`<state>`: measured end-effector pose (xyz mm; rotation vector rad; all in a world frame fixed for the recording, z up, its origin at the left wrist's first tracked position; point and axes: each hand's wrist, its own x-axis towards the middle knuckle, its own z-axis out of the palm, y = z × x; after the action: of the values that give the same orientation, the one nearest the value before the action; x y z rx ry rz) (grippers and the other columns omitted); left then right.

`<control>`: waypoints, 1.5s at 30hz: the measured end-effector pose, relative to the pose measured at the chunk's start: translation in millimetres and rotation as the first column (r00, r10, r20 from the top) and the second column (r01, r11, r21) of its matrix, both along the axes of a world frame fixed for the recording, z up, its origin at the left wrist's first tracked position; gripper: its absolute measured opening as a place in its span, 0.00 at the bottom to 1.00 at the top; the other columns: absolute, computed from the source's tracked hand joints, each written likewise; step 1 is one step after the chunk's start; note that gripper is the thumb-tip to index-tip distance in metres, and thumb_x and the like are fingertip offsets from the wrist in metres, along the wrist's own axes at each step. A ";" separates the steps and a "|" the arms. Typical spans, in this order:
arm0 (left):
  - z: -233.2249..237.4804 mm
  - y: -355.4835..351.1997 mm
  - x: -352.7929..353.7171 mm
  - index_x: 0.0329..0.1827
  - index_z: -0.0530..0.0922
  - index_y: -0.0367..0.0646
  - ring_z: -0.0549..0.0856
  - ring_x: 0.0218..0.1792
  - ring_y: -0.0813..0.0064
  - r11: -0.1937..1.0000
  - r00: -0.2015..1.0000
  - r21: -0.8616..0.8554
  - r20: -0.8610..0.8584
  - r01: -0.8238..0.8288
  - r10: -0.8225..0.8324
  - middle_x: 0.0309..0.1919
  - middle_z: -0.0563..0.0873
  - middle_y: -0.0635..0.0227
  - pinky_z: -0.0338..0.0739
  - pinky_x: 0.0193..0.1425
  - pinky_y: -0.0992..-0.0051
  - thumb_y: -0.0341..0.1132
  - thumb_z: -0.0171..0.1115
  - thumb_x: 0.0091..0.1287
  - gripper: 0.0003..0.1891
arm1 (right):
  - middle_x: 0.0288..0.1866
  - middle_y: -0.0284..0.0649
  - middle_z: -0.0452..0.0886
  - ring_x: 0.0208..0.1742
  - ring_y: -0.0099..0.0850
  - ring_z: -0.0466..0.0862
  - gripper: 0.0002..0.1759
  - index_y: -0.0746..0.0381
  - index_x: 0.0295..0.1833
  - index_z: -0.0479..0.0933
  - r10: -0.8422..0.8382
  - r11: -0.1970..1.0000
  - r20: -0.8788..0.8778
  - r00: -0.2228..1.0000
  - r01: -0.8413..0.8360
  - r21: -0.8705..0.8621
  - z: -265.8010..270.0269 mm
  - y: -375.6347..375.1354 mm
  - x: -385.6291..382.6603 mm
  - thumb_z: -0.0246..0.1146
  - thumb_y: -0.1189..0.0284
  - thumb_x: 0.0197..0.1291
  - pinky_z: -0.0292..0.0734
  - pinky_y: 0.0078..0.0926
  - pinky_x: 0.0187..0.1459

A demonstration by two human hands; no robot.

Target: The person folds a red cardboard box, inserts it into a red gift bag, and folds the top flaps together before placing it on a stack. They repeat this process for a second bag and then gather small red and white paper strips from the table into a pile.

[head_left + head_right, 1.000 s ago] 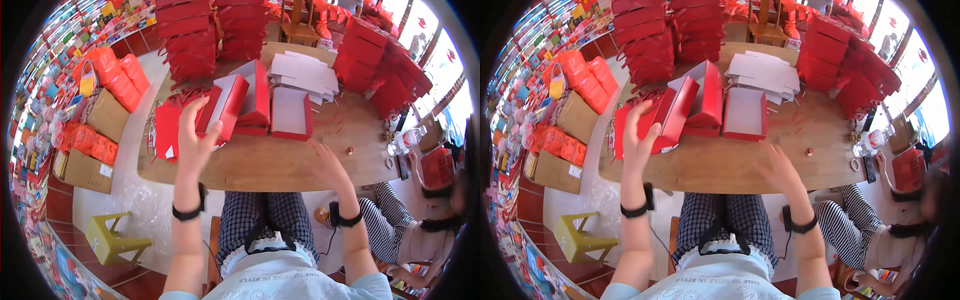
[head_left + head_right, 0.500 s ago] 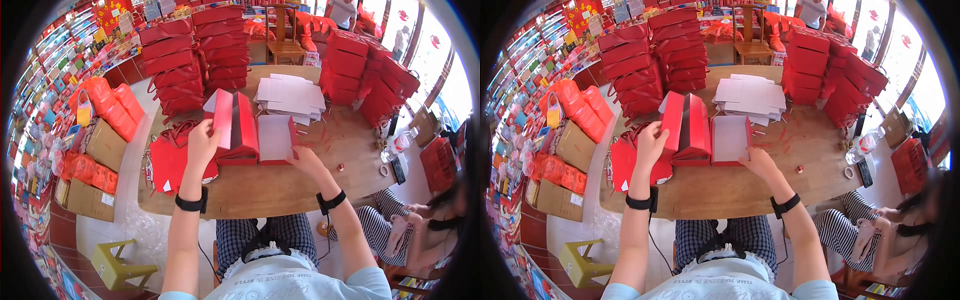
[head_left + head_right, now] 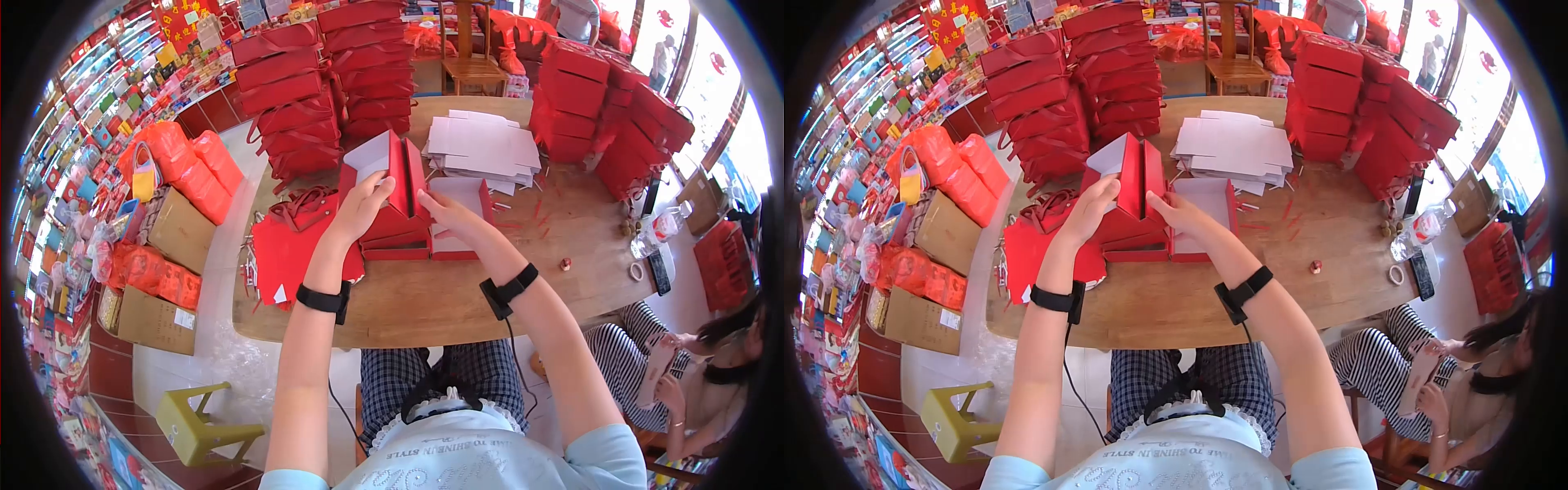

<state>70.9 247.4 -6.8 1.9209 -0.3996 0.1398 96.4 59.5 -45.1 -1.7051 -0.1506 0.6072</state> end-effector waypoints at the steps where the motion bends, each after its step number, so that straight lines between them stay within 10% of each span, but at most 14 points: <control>1: 5.3 -2.7 -0.8 0.60 0.68 0.34 0.78 0.51 0.71 0.996 0.994 -0.071 -0.091 0.049 -0.055 0.50 0.79 0.55 0.68 0.57 0.72 0.52 0.46 0.68 0.29 | 0.53 0.44 0.74 0.55 0.31 0.74 0.37 0.64 0.61 0.64 -0.021 0.998 0.049 0.999 0.018 0.054 -13.9 4.0 6.6 0.56 0.45 0.57 0.74 0.31 0.49; 8: 6.1 -6.0 30.9 0.63 0.67 0.40 0.78 0.47 0.76 0.956 0.883 -0.174 -0.372 0.237 -0.287 0.48 0.80 0.64 0.68 0.56 0.75 0.45 0.38 0.71 0.24 | 0.62 0.36 0.66 0.60 0.36 0.70 0.37 0.52 0.66 0.57 -0.192 0.937 -0.274 0.942 0.259 0.235 4.2 -2.9 -17.1 0.59 0.48 0.54 0.68 0.54 0.52; 14: -5.2 2.4 18.6 0.58 0.70 0.31 0.81 0.40 0.76 0.989 0.987 -0.013 -0.072 0.145 -0.146 0.40 0.83 0.61 0.74 0.48 0.77 0.31 0.45 0.68 0.18 | 0.62 0.38 0.67 0.61 0.40 0.68 0.40 0.53 0.66 0.57 -0.204 0.951 -0.235 0.950 0.249 0.182 -0.5 7.6 -20.3 0.60 0.49 0.51 0.65 0.58 0.54; 19: 8.6 2.6 22.8 0.58 0.70 0.30 0.80 0.38 0.78 0.981 0.990 0.134 -0.056 0.139 -0.132 0.38 0.82 0.63 0.74 0.47 0.76 0.32 0.45 0.68 0.19 | 0.58 0.41 0.70 0.57 0.35 0.73 0.39 0.57 0.67 0.57 -0.189 0.960 -0.222 0.957 0.227 0.161 23.8 11.8 -29.8 0.59 0.50 0.54 0.69 0.46 0.54; 24: -3.1 6.1 28.6 0.56 0.71 0.30 0.80 0.37 0.78 0.951 0.950 -0.264 -0.220 0.162 -0.223 0.36 0.82 0.64 0.75 0.45 0.76 0.32 0.47 0.68 0.18 | 0.53 0.43 0.75 0.53 0.28 0.75 0.35 0.68 0.61 0.64 -0.283 0.947 -0.026 0.959 0.283 0.154 13.4 16.6 -32.5 0.57 0.51 0.58 0.71 0.25 0.50; 28: -8.0 28.5 30.3 0.55 0.72 0.30 0.80 0.37 0.76 0.943 0.964 -0.262 -0.113 0.206 -0.242 0.39 0.82 0.62 0.75 0.46 0.76 0.30 0.48 0.67 0.17 | 0.51 0.43 0.76 0.53 0.28 0.75 0.36 0.69 0.58 0.67 -0.258 0.945 -0.079 0.963 0.269 0.186 7.7 15.1 -31.0 0.59 0.49 0.57 0.69 0.24 0.52; 30: -19.2 55.6 37.7 0.57 0.72 0.36 0.79 0.47 0.74 0.969 0.954 -0.063 0.168 -0.241 0.248 0.47 0.81 0.63 0.71 0.54 0.75 0.31 0.51 0.65 0.18 | 0.50 0.43 0.76 0.52 0.28 0.75 0.37 0.69 0.58 0.67 -0.279 0.957 -0.014 0.960 0.279 0.075 2.2 15.7 -22.8 0.58 0.48 0.56 0.68 0.24 0.53; 34: -68.1 76.3 42.5 0.58 0.69 0.35 0.77 0.48 0.74 0.881 0.886 -0.102 -0.030 -0.462 0.462 0.48 0.79 0.62 0.68 0.54 0.74 0.34 0.59 0.60 0.23 | 0.51 0.43 0.75 0.52 0.29 0.74 0.40 0.69 0.60 0.65 -0.250 0.967 0.015 0.968 0.248 0.065 2.5 13.9 -24.6 0.58 0.46 0.55 0.68 0.24 0.53; 36: -65.6 64.7 26.6 0.61 0.67 0.38 0.76 0.51 0.73 0.966 0.922 -0.146 -0.357 -0.214 0.150 0.50 0.78 0.61 0.67 0.56 0.72 0.34 0.60 0.59 0.26 | 0.53 0.43 0.74 0.53 0.29 0.74 0.42 0.70 0.62 0.62 -0.257 0.955 -0.015 0.966 0.256 0.148 1.8 15.4 -26.9 0.57 0.44 0.55 0.68 0.25 0.54; 41: -69.1 66.3 37.0 0.56 0.71 0.42 0.78 0.48 0.71 0.887 0.895 -0.370 -0.434 -0.277 0.098 0.50 0.79 0.66 0.70 0.55 0.73 0.38 0.58 0.61 0.20 | 0.55 0.42 0.72 0.54 0.29 0.73 0.42 0.68 0.64 0.60 -0.262 0.947 -0.092 0.961 0.274 0.169 -3.4 14.2 -24.9 0.55 0.44 0.58 0.67 0.25 0.55; 43: -54.6 56.5 30.5 0.55 0.71 0.43 0.78 0.50 0.67 0.581 0.760 -0.648 -0.646 -0.493 -0.076 0.51 0.78 0.65 0.71 0.57 0.68 0.39 0.55 0.64 0.18 | 0.55 0.42 0.73 0.54 0.29 0.73 0.41 0.66 0.65 0.60 -0.259 0.945 -0.089 0.962 0.271 0.181 -5.9 13.2 -21.4 0.54 0.44 0.58 0.67 0.25 0.55; 45: -63.7 55.3 32.1 0.55 0.71 0.43 0.77 0.51 0.65 0.546 0.763 -0.707 -0.622 -0.450 -0.177 0.52 0.78 0.64 0.70 0.58 0.65 0.42 0.53 0.65 0.18 | 0.56 0.42 0.72 0.55 0.29 0.73 0.39 0.62 0.65 0.60 -0.316 0.936 -0.060 0.947 0.321 0.142 -15.0 13.9 -17.4 0.51 0.44 0.60 0.69 0.26 0.53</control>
<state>103.0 302.7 -70.4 0.9062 0.2984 -0.2030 78.9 73.4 -60.2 -1.5291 0.1040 0.3738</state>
